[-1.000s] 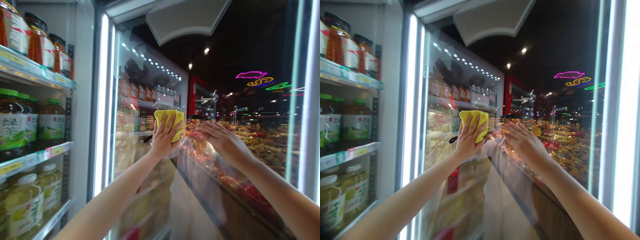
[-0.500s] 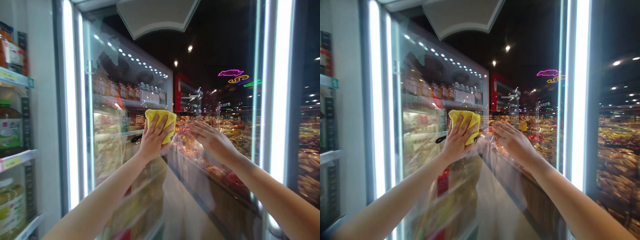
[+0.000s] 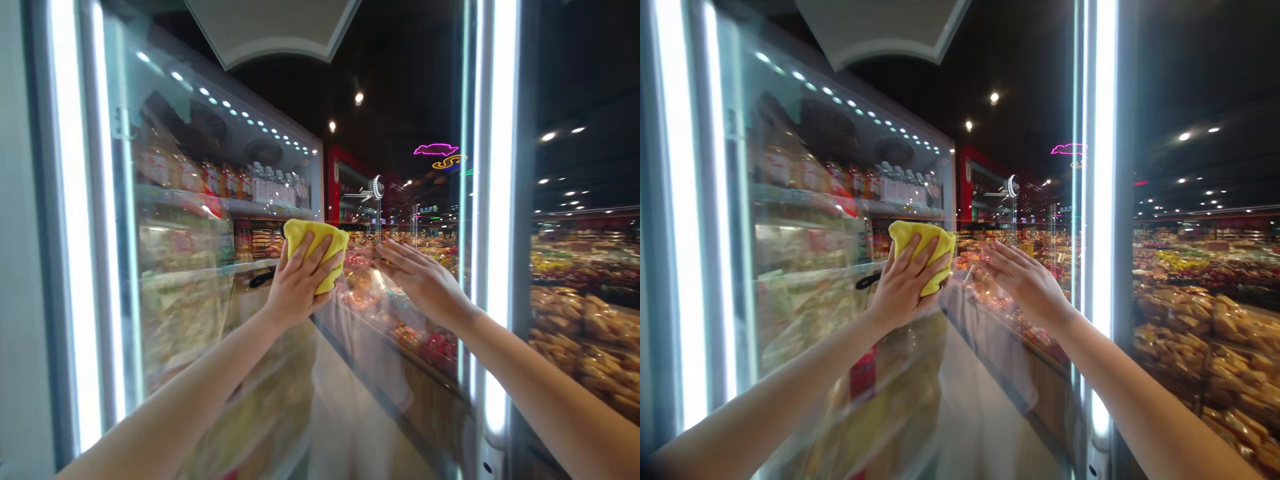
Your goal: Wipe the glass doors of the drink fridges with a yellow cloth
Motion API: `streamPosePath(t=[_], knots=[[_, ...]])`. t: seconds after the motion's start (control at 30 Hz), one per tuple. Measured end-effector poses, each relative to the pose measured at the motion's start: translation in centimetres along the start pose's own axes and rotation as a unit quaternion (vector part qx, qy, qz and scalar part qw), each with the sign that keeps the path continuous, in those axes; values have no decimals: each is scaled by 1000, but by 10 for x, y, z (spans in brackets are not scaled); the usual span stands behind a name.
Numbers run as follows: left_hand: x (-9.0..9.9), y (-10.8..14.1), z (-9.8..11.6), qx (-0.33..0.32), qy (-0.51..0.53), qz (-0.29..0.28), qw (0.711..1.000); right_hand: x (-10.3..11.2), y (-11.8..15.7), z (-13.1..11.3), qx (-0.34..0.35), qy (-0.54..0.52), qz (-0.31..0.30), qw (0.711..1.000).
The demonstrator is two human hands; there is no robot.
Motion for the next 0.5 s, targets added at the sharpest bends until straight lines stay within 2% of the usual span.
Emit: streamPosePath(t=[0.07,0.17,0.23,0.3,0.4,0.47,0.5], knots=[[3,-15,-9,22,-7,10,1000,2,1,2,6,0,1,1000],[12,-51,-24,148,-19,73,986,3,-2,2,13,14,14,1000],[11,-63,-15,186,-22,100,977,5,-3,1,17,26,28,999],[2,-61,11,133,-21,87,987,7,2,2,20,34,36,999],[-15,-31,52,-33,-17,23,999,11,18,12,15,31,30,999],[-19,-15,58,-93,-18,-8,996,14,31,22,6,25,15,1000],[-18,-16,53,-87,-18,-10,996,15,37,27,-1,23,5,1000]])
Point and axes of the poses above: each hand's wrist, its own y-axis away from the middle knuckle, its own x-axis out of the back of the hand, z = x × y, the point moved 10 cm from there along -y, towards the middle knuckle, and after that the axes turned 1 degree about z, right-handed, at the moved point
